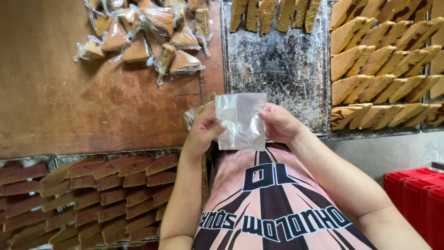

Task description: The person picks up triangular pieces of cake from a metal tray and a wooden table and places them into individual plastic bags.

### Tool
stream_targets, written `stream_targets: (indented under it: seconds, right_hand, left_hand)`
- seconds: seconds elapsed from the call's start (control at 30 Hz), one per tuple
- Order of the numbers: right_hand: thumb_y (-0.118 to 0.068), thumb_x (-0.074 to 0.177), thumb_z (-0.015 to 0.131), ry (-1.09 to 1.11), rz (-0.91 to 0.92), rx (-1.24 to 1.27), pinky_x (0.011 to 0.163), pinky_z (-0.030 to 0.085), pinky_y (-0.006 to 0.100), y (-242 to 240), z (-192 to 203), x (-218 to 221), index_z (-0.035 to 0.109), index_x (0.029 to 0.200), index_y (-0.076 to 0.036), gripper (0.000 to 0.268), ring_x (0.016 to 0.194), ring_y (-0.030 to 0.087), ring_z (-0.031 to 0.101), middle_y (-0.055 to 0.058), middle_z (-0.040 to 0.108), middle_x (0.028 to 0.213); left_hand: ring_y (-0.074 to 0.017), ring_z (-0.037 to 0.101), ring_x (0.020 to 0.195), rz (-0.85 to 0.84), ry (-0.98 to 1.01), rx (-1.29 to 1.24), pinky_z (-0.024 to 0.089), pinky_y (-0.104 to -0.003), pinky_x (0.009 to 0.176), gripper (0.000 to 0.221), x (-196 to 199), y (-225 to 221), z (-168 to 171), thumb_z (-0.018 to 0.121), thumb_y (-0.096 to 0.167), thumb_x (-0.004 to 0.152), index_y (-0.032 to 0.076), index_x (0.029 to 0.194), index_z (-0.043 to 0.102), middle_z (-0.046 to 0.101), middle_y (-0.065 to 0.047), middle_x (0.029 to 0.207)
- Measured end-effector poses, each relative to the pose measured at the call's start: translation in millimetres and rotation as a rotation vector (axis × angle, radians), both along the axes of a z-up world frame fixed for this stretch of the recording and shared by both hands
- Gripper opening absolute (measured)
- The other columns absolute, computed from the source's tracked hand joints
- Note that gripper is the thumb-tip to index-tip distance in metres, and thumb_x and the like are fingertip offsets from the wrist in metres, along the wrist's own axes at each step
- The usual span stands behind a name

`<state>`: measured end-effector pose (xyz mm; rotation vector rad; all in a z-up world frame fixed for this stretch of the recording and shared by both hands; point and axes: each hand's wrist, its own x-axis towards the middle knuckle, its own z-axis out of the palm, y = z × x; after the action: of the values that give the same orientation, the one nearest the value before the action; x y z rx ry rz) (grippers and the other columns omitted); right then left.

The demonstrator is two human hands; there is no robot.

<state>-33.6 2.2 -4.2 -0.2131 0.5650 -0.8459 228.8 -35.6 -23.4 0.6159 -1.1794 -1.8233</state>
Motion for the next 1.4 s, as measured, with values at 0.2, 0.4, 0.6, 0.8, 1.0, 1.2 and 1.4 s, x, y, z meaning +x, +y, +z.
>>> stream_targets:
  seconds: [0.2, 0.4, 0.6, 0.8, 1.0, 1.2, 1.4]
  right_hand:
    - [-0.017, 0.09, 0.076, 0.175, -0.064, 0.056, 0.094, 0.057, 0.038, 26, 1, -38, 0.06, 0.131, -0.004, 0.046, 0.107, 0.019, 0.069, 0.007, 0.07, 0.118]
    - [-0.014, 0.092, 0.074, 0.446, -0.243, -0.064, 0.094, 0.056, 0.032, 45, 3, -77, 0.061, 0.131, -0.002, 0.042, 0.107, 0.016, 0.068, 0.006, 0.07, 0.119]
    - [-0.015, 0.098, 0.071, 0.5, -0.22, -0.139, 0.092, 0.055, 0.031, 59, -5, -108, 0.061, 0.131, -0.001, 0.038, 0.107, 0.014, 0.067, 0.006, 0.07, 0.12]
    - [-0.016, 0.092, 0.071, 0.188, 0.068, -0.011, 0.076, 0.057, 0.028, 67, -5, -142, 0.059, 0.133, -0.004, 0.044, 0.097, 0.012, 0.068, 0.005, 0.071, 0.117]
    - [-0.012, 0.103, 0.072, 0.303, 0.149, -0.103, 0.07, 0.052, 0.022, 85, -18, -156, 0.069, 0.124, 0.005, 0.028, 0.08, 0.007, 0.062, 0.003, 0.07, 0.1]
    - [-0.018, 0.102, 0.07, 0.546, 0.223, -0.09, 0.056, 0.04, 0.018, 108, -36, -147, 0.073, 0.113, 0.0, 0.021, 0.065, 0.002, 0.052, -0.001, 0.066, 0.084]
    - [-0.015, 0.095, 0.071, 0.472, 0.079, -0.044, 0.076, 0.056, 0.025, 97, -39, -129, 0.069, 0.117, -0.001, 0.026, 0.088, 0.009, 0.068, 0.005, 0.074, 0.105]
  left_hand:
    - [-0.0079, 0.056, 0.106, -0.161, -0.049, 0.162, 0.046, -0.027, 0.094, 0.036, -67, 20, -2, 0.071, 0.006, 0.101, -0.001, 0.136, 0.066, 0.059, 0.0, 0.116]
    - [-0.0076, 0.058, 0.088, 0.182, -0.239, 0.167, 0.048, -0.023, 0.08, 0.056, -138, 46, 5, 0.075, 0.007, 0.088, 0.011, 0.135, 0.044, 0.065, 0.0, 0.102]
    - [-0.0094, 0.06, 0.101, 0.074, -0.308, -0.058, 0.053, -0.026, 0.085, 0.018, -168, 59, 23, 0.079, 0.005, 0.085, 0.006, 0.097, 0.065, 0.054, 0.001, 0.121]
    - [-0.0116, 0.051, 0.082, 0.185, -0.537, -0.012, 0.042, -0.025, 0.073, 0.007, -170, 61, 5, 0.068, -0.001, 0.083, 0.003, 0.089, 0.068, 0.057, -0.003, 0.094]
    - [-0.0114, 0.058, 0.083, -0.071, -0.421, 0.174, 0.047, -0.027, 0.071, 0.021, -159, 69, 10, 0.058, 0.005, 0.076, 0.005, 0.093, 0.07, 0.056, 0.001, 0.101]
    - [-0.0272, 0.067, 0.08, -0.164, -1.144, -0.195, 0.053, -0.039, 0.068, 0.047, -173, 88, 60, 0.085, 0.051, 0.073, 0.008, 0.076, 0.067, 0.061, -0.008, 0.092]
    - [-0.0311, 0.068, 0.081, -0.096, -1.156, -0.308, 0.053, -0.045, 0.068, 0.059, -188, 88, 70, 0.085, 0.059, 0.067, 0.006, 0.075, 0.059, 0.061, -0.008, 0.1]
